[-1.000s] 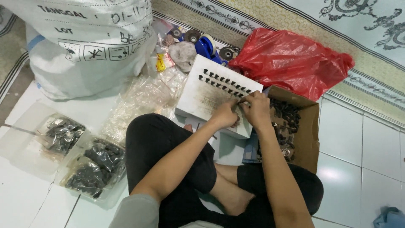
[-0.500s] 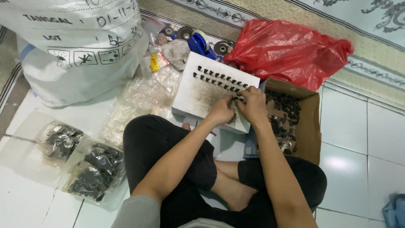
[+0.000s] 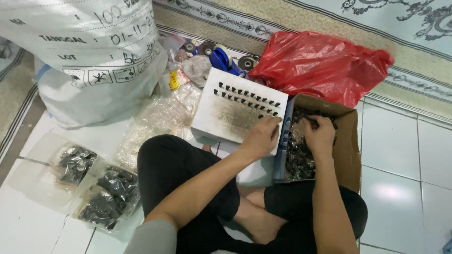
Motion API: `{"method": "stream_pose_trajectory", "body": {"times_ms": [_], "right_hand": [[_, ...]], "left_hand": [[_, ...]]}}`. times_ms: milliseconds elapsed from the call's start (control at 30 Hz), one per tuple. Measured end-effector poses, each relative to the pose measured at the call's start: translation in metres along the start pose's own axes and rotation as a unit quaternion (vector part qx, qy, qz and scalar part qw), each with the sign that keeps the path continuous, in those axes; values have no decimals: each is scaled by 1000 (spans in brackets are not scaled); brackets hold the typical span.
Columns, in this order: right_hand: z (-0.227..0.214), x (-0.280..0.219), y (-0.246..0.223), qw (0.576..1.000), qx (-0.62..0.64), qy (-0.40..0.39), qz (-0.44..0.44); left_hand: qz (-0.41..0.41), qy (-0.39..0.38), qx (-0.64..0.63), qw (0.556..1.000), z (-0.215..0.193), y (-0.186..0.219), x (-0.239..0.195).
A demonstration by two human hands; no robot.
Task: The person sits on the floor and repeatedly picks small black plastic parts from a cardboard box, briefly handles them, and places them into a white tray with rows of slots. The person continues this repetitive sorting process throughout the clip.
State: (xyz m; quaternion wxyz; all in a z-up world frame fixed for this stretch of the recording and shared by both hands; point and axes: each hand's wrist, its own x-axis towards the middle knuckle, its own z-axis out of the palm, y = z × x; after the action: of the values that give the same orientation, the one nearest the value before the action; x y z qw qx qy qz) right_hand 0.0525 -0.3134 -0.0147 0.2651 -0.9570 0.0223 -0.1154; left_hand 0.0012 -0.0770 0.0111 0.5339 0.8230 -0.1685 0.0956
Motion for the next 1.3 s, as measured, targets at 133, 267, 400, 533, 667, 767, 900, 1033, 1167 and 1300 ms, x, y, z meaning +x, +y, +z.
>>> {"method": "stream_pose_trajectory", "body": {"times_ms": [133, 267, 400, 533, 667, 767, 900, 1033, 1167, 1300], "right_hand": [[35, 16, 125, 994, -19, -26, 108], [68, 24, 169, 984, -16, -45, 170], [107, 36, 197, 984, 19, -16, 177], [125, 35, 200, 983, -74, -46, 159], [131, 40, 201, 981, -50, -61, 178], [111, 25, 173, 980, -63, -62, 178], [133, 30, 200, 985, -65, -48, 152], [78, 21, 126, 981, 3, -50, 188], [77, 17, 126, 897, 266, 40, 350], [113, 14, 197, 912, 224, 81, 334]], "left_hand": [[102, -36, 42, 993, 61, 13, 23], [137, -24, 150, 979, 138, 6, 69], [43, -145, 190, 970, 197, -21, 117], [-7, -165, 252, 953, 245, -68, 142], [-105, -264, 164, 945, 232, -64, 150], [-152, -277, 173, 933, 245, -75, 150], [-204, -292, 141, 924, 235, -59, 153], [-258, -283, 88, 920, 223, -44, 150], [-301, -264, 11, 916, 232, -57, 147], [-359, -196, -55, 911, 274, -109, 147]]}}
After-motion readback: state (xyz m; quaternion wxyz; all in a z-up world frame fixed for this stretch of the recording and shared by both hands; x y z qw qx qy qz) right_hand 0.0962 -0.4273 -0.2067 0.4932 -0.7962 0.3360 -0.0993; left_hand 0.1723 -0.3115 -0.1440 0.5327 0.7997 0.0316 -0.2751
